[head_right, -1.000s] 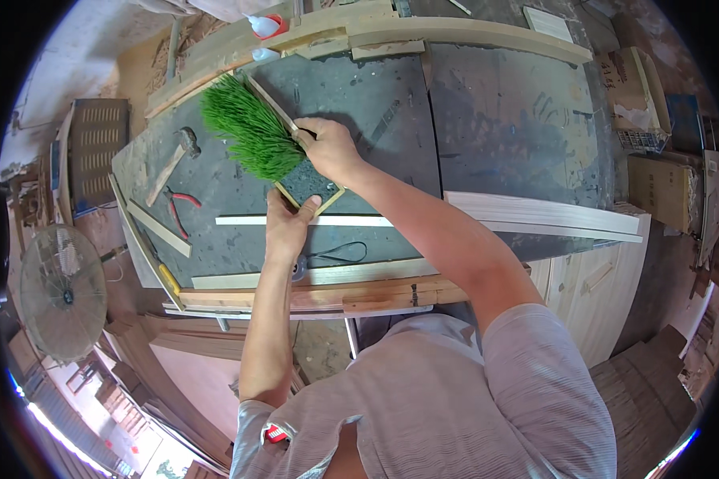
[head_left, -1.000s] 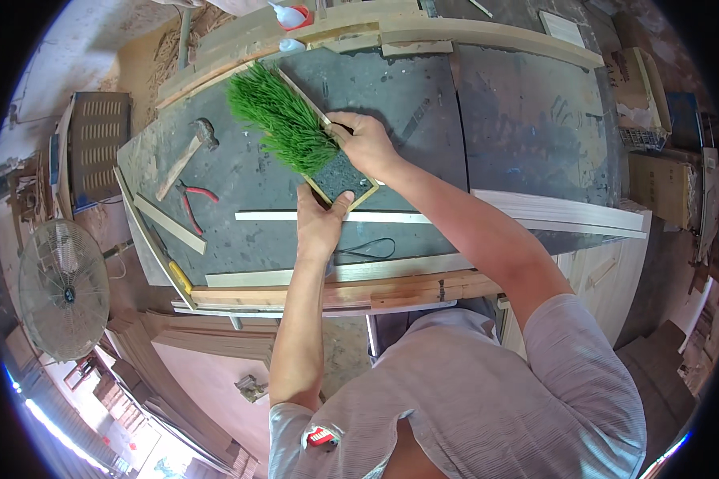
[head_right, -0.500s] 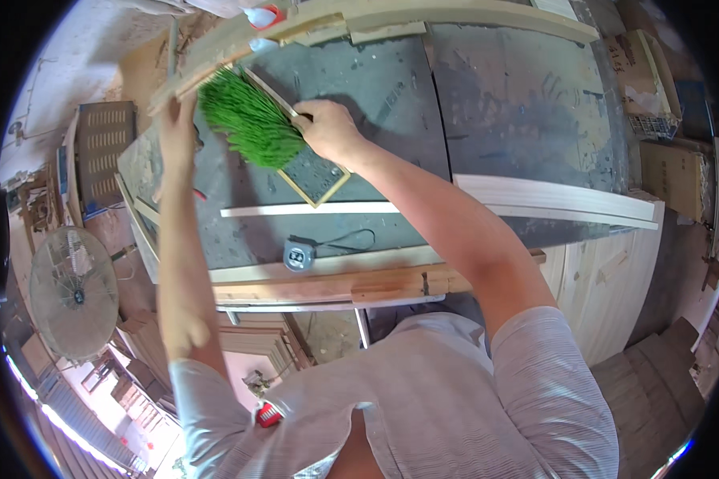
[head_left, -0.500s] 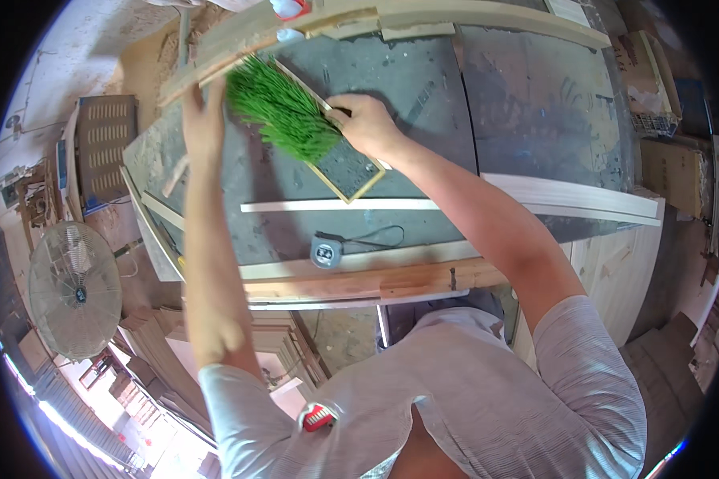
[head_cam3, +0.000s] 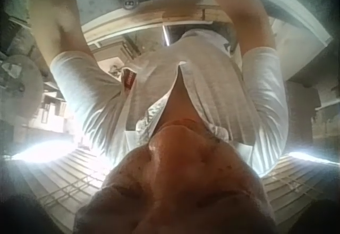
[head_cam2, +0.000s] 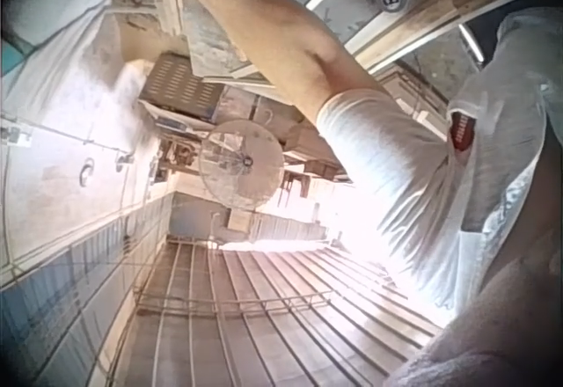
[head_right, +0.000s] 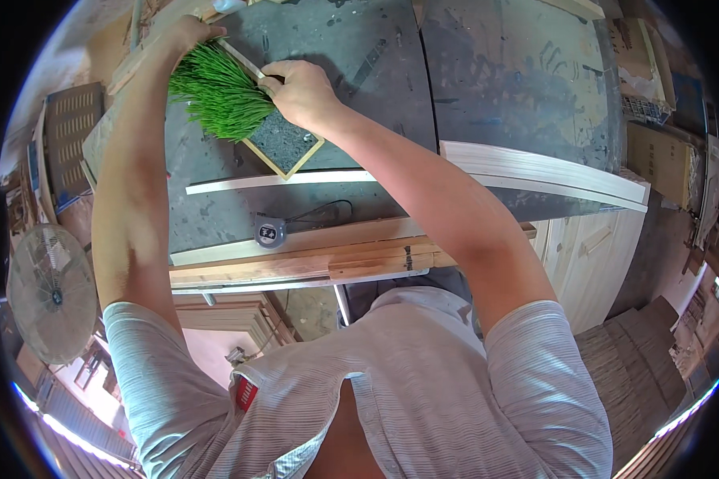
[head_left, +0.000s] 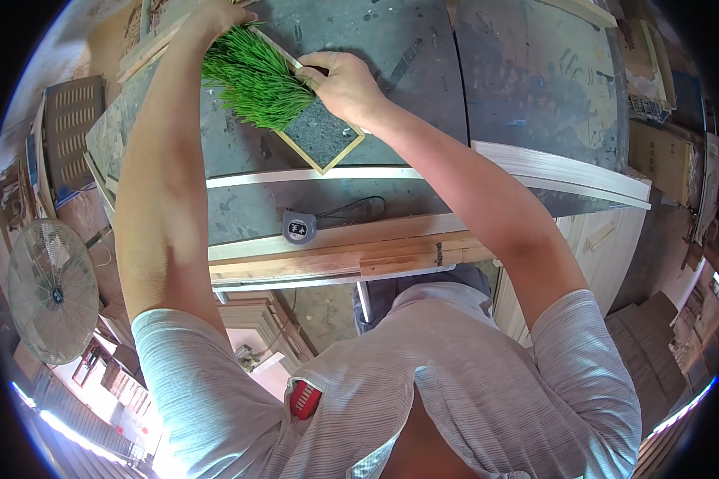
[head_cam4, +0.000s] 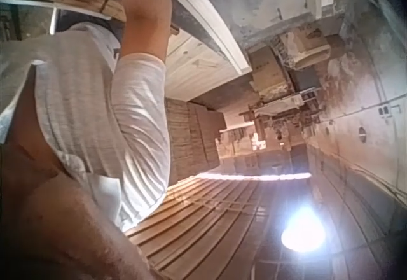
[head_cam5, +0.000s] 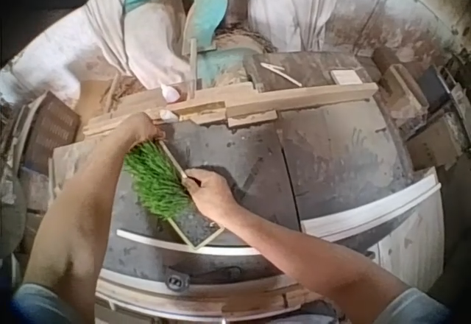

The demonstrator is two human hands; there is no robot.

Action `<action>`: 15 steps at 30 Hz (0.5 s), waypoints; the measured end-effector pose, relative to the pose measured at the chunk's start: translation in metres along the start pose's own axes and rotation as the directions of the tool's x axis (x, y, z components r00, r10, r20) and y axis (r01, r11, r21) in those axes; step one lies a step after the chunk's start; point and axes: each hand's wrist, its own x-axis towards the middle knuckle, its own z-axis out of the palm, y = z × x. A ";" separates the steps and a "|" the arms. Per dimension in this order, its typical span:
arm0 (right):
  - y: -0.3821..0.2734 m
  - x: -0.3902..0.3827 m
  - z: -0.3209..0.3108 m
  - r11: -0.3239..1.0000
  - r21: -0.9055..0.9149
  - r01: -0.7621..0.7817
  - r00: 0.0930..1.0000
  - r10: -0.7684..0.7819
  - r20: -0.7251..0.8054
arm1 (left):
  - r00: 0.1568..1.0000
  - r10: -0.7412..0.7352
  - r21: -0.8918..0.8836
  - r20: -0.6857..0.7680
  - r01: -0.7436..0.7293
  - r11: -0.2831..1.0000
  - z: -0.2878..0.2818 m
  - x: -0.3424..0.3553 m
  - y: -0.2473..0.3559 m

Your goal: Measuring and cutting wooden slats using a table saw.

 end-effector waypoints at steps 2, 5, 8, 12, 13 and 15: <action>0.003 0.001 0.002 1.000 0.016 0.008 1.000 -0.008 -0.010 | 0.996 0.042 0.080 -0.075 -0.036 0.996 0.004 0.009 -0.005; -0.007 0.000 0.007 1.000 0.020 0.016 0.999 -0.017 0.029 | 0.996 0.054 0.165 -0.070 -0.042 0.985 -0.003 0.013 -0.024; -0.006 0.001 -0.005 0.996 -0.081 0.027 0.997 -0.021 0.072 | 0.977 0.051 -0.132 -0.207 -0.079 0.988 0.006 -0.009 -0.017; -0.015 -0.001 -0.004 0.991 -0.127 0.030 0.997 -0.021 0.072 | 0.881 -0.118 -0.433 0.458 0.337 0.836 -0.027 -0.056 -0.022; -0.007 -0.002 -0.002 0.981 -0.173 0.084 0.997 -0.083 0.013 | 0.858 -0.188 -0.401 0.478 0.403 0.823 -0.027 -0.059 -0.023; 0.004 -0.004 -0.008 0.969 -0.232 0.083 0.995 -0.095 -0.041 | 0.900 -0.088 -0.404 0.426 0.277 0.872 -0.031 -0.086 0.007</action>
